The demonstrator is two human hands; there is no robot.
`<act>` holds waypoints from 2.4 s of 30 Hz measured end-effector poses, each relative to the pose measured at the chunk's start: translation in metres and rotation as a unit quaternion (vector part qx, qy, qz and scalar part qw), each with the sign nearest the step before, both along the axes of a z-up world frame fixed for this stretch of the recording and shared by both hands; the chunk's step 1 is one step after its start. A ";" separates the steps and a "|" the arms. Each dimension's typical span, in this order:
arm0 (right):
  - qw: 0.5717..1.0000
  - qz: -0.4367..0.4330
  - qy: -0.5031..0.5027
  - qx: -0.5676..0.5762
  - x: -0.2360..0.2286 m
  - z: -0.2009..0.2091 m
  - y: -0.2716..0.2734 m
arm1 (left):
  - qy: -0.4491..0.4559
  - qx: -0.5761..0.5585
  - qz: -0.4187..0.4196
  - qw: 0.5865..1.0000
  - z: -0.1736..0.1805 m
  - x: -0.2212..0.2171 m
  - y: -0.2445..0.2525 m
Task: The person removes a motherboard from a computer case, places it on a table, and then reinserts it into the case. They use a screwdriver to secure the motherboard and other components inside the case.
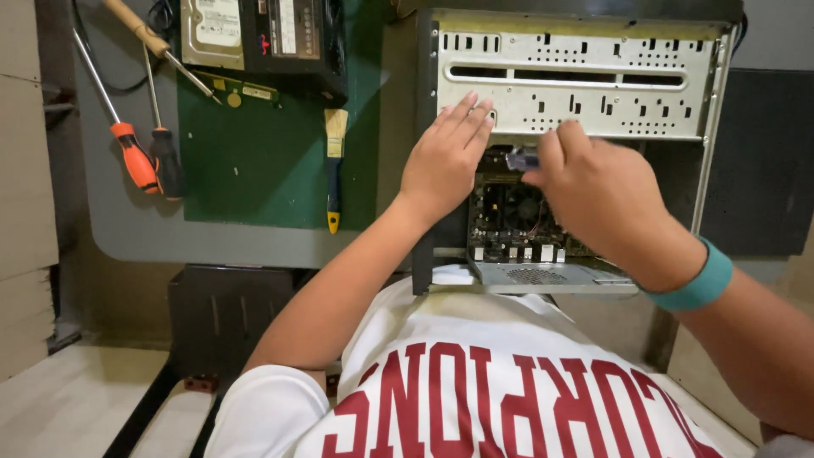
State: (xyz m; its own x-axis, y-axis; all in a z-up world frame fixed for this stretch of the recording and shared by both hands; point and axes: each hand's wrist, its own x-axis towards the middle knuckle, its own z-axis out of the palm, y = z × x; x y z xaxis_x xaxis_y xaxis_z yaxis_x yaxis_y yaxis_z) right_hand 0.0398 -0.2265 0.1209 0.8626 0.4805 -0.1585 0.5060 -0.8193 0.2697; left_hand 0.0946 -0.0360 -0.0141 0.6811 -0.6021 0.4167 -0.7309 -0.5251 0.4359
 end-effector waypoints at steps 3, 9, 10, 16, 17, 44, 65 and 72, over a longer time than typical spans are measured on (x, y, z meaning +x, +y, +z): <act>0.993 0.009 -0.041 -0.109 -0.009 -0.004 0.005 | 0.002 -0.016 0.000 1.000 0.000 -0.002 -0.001; 0.953 -0.148 -0.031 -0.262 -0.001 0.004 0.024 | 0.002 -0.001 0.003 1.000 -0.001 -0.002 0.002; 0.974 -0.170 0.017 -0.150 0.001 0.005 0.018 | 0.007 -0.002 0.004 1.000 0.000 -0.002 0.001; 0.995 -0.008 0.045 0.091 -0.005 0.022 0.016 | 0.012 -0.008 0.006 1.000 0.000 0.000 0.001; 0.994 0.027 0.061 0.083 -0.005 0.021 0.015 | 0.011 -0.018 0.008 1.000 0.000 0.001 0.001; 0.979 -0.135 0.145 0.049 0.020 0.039 0.032 | -0.112 -0.056 0.085 0.988 -0.027 -0.003 -0.012; 0.869 -0.372 0.127 0.301 -0.012 0.078 -0.024 | 0.429 0.005 0.223 0.875 0.051 -0.035 0.030; 0.830 -0.354 -0.083 0.422 -0.123 0.059 -0.180 | 0.401 0.003 0.211 0.891 0.033 -0.024 0.040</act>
State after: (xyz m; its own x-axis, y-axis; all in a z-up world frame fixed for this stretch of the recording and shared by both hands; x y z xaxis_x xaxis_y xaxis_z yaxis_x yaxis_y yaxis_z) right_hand -0.0836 -0.4068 0.1800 0.9524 -0.2773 0.1266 -0.1703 -0.8285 -0.5335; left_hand 0.0705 0.0037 0.0186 0.9246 -0.2221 -0.3095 0.0785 -0.6840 0.7252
